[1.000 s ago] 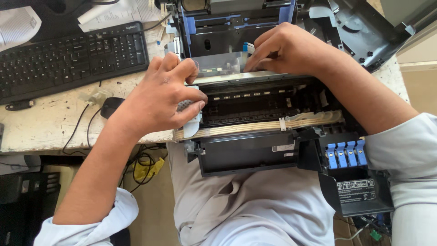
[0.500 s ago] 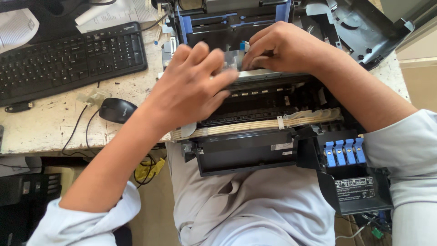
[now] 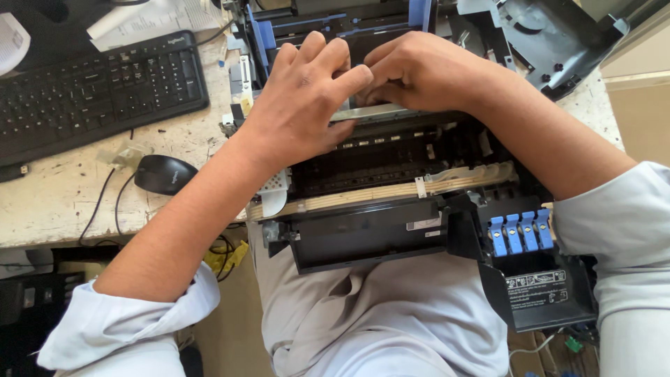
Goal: The person works on a disassembled printer placed on their lap, repeatedly inserting and removing a transparent plastic cover and adjusting internal components with both hands. A computer monitor, keyboard, and mouse are visible on the desk nearby.
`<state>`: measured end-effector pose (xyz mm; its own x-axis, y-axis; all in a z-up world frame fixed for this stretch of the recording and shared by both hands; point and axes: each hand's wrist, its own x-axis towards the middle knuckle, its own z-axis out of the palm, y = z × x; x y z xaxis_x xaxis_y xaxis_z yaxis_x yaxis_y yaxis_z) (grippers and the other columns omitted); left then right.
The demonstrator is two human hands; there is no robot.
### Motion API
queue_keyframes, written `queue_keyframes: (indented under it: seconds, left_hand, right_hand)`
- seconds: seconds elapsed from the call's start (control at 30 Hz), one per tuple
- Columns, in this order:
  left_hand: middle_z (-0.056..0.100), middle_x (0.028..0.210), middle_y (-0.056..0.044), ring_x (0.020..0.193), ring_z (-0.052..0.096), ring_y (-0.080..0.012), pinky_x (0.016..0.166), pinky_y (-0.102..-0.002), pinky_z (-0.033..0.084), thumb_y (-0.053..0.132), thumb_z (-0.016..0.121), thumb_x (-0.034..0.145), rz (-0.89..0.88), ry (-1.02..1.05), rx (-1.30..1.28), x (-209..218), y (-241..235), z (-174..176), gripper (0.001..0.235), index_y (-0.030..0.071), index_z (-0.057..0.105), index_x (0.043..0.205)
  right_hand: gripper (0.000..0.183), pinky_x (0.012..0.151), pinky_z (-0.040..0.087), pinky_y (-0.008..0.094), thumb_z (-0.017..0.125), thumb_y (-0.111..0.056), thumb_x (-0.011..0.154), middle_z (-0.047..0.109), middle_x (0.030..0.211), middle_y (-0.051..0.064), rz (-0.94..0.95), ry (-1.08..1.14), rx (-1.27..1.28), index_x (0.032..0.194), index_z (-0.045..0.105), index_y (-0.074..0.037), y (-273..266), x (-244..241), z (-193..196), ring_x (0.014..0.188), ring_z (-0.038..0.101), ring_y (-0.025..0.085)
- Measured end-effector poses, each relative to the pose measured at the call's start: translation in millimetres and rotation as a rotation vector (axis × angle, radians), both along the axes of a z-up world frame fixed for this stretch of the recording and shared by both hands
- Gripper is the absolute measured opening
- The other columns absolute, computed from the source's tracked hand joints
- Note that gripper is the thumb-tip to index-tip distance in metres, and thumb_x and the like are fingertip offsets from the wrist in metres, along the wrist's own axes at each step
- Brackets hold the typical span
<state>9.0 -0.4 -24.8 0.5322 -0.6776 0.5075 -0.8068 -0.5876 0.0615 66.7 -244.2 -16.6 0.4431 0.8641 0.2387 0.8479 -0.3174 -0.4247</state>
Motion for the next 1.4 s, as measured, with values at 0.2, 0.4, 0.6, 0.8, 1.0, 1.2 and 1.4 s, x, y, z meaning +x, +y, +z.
queue_keyframes:
  seconds: [0.2, 0.4, 0.6, 0.8, 1.0, 1.2, 1.4]
  left_hand:
    - [0.049, 0.104, -0.005, 0.103, 0.048, -0.0253, 0.085, -0.042, 0.035, 0.019, 0.086, 0.078, 0.010, 0.008, 0.004, 1.4, -0.2, -2.9, 0.047, 0.019, 0.061, 0.118]
    - [0.049, 0.105, -0.004, 0.103, 0.048, -0.0254, 0.085, -0.042, 0.036, 0.020, 0.086, 0.077, 0.002, 0.015, 0.003, 0.7, -0.2, -2.6, 0.048, 0.019, 0.060, 0.118]
    - [0.050, 0.108, -0.005, 0.107, 0.048, -0.0262, 0.089, -0.042, 0.037, 0.023, 0.088, 0.083, -0.064, 0.008, -0.028, 1.8, 8.7, 3.0, 0.047, 0.016, 0.061, 0.121]
    - [0.064, 0.085, -0.008, 0.084, 0.058, -0.0263, 0.082, -0.042, 0.047, 0.017, 0.078, 0.102, 0.316, 0.031, -0.164, -52.6, 81.7, 28.0, 0.021, 0.005, 0.068, 0.088]
    - [0.072, 0.083, -0.015, 0.081, 0.069, -0.0350, 0.071, -0.045, 0.053, 0.032, 0.073, 0.098, 0.684, 0.292, -0.225, -111.3, 89.1, 8.4, 0.031, 0.006, 0.075, 0.082]
    - [0.071, 0.077, -0.015, 0.074, 0.073, -0.0345, 0.061, -0.045, 0.056, 0.089, 0.063, 0.070, 1.018, 0.563, 0.135, -101.5, 53.8, 18.8, 0.089, 0.002, 0.068, 0.093]
    - [0.073, 0.074, -0.017, 0.069, 0.074, -0.0344, 0.057, -0.043, 0.056, 0.078, 0.072, 0.070, 1.089, 0.499, 0.045, -96.9, 28.8, 27.5, 0.077, 0.002, 0.076, 0.080]
  right_hand:
    - [0.020, 0.069, 0.054, 0.041, 0.075, 0.003, 0.079, 0.071, 0.096, 0.014, 0.017, 0.007, 0.005, 0.099, 0.073, 0.002, 2.5, -0.5, 2.4, 0.083, 0.069, 0.034]
    - [0.016, 0.066, 0.053, 0.040, 0.075, 0.003, 0.081, 0.070, 0.090, 0.013, -0.008, 0.020, -0.029, 0.097, 0.073, 0.001, 1.7, -1.7, 3.0, 0.077, 0.069, 0.031]
    - [0.017, 0.063, 0.052, 0.038, 0.076, 0.003, 0.082, 0.071, 0.089, 0.011, 0.002, 0.047, 0.007, 0.097, 0.077, -0.004, -0.3, -0.3, 3.8, 0.073, 0.068, 0.027]
    - [0.010, 0.054, 0.047, 0.031, 0.077, -0.004, 0.090, 0.068, 0.074, 0.008, -0.075, 0.228, 0.033, 0.099, 0.077, -0.002, -0.2, 0.2, 6.0, 0.061, 0.061, 0.017]
    - [0.020, 0.053, 0.049, 0.024, 0.084, -0.019, 0.083, 0.070, 0.068, 0.000, -0.137, 0.376, -0.009, 0.091, 0.077, -0.003, -2.8, -1.3, 11.2, 0.057, 0.062, 0.006]
    - [0.032, 0.050, 0.047, 0.026, 0.091, -0.026, 0.070, 0.066, 0.063, 0.001, -0.169, 0.336, -0.094, 0.085, 0.077, -0.001, 1.6, -5.1, 11.9, 0.055, 0.060, 0.009]
    - [0.029, 0.051, 0.047, 0.027, 0.091, -0.025, 0.072, 0.065, 0.062, 0.003, -0.203, 0.292, -0.123, 0.084, 0.078, -0.003, 4.1, -7.5, 12.3, 0.054, 0.059, 0.010]
